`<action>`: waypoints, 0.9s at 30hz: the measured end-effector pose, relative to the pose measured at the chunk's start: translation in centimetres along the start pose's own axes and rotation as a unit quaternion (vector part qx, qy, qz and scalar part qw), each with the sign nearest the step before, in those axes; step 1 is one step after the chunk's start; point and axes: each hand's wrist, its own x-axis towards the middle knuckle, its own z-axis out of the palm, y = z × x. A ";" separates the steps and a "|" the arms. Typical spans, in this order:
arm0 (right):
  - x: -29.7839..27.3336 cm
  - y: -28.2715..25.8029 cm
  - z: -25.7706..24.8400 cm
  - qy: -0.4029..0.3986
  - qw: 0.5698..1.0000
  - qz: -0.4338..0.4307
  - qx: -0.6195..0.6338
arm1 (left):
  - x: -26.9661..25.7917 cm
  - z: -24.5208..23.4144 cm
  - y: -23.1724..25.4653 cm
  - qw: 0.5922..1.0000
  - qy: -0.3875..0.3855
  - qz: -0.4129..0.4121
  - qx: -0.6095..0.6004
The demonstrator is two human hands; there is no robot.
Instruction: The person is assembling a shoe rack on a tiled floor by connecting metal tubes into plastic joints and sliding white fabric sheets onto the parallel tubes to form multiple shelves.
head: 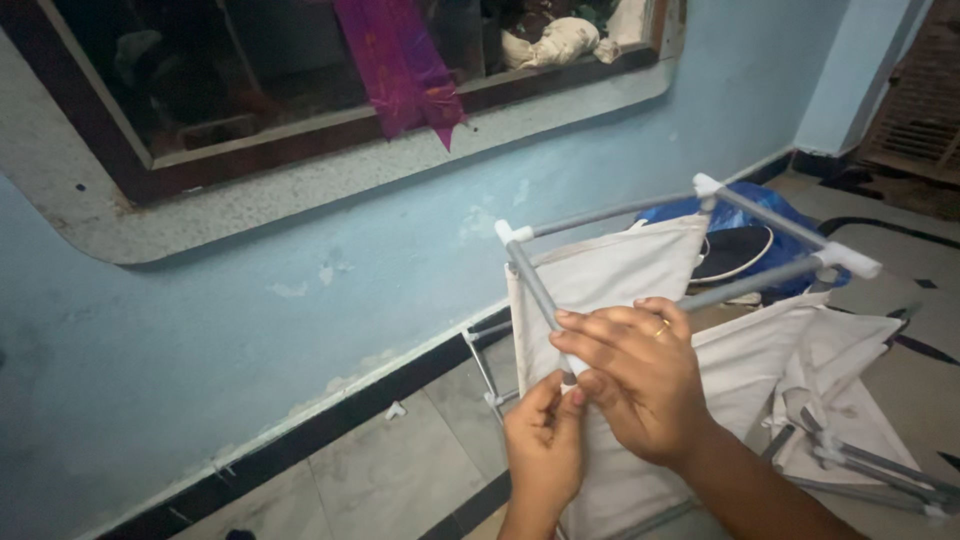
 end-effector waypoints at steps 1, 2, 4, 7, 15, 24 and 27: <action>-0.1 0.1 0.0 -0.005 1.000 0.003 0.001 | 0.0 0.0 -0.5 0.999 0.001 -0.026 -0.022; -0.1 0.2 0.0 -0.009 1.000 0.005 0.003 | 0.2 -0.1 -0.8 0.998 0.002 -0.052 -0.043; -0.4 0.7 0.1 -0.005 1.000 -0.004 -0.001 | 0.4 -0.1 -1.0 0.993 -0.013 -0.075 -0.089; -1.4 2.1 -0.6 0.008 1.000 -0.019 0.006 | -0.3 1.4 -0.5 0.985 -0.020 -0.102 -0.137; -4.3 6.4 -3.2 0.049 0.994 0.016 0.098 | -1.0 6.2 2.9 0.988 -0.087 -0.114 0.051; -5.4 5.4 -2.7 0.068 0.995 0.033 0.062 | 0.4 3.2 -3.4 0.832 -0.270 -0.233 -0.425; -5.8 5.2 -2.6 0.083 0.994 0.039 0.064 | 0.2 3.3 -2.8 0.831 -0.275 -0.216 -0.433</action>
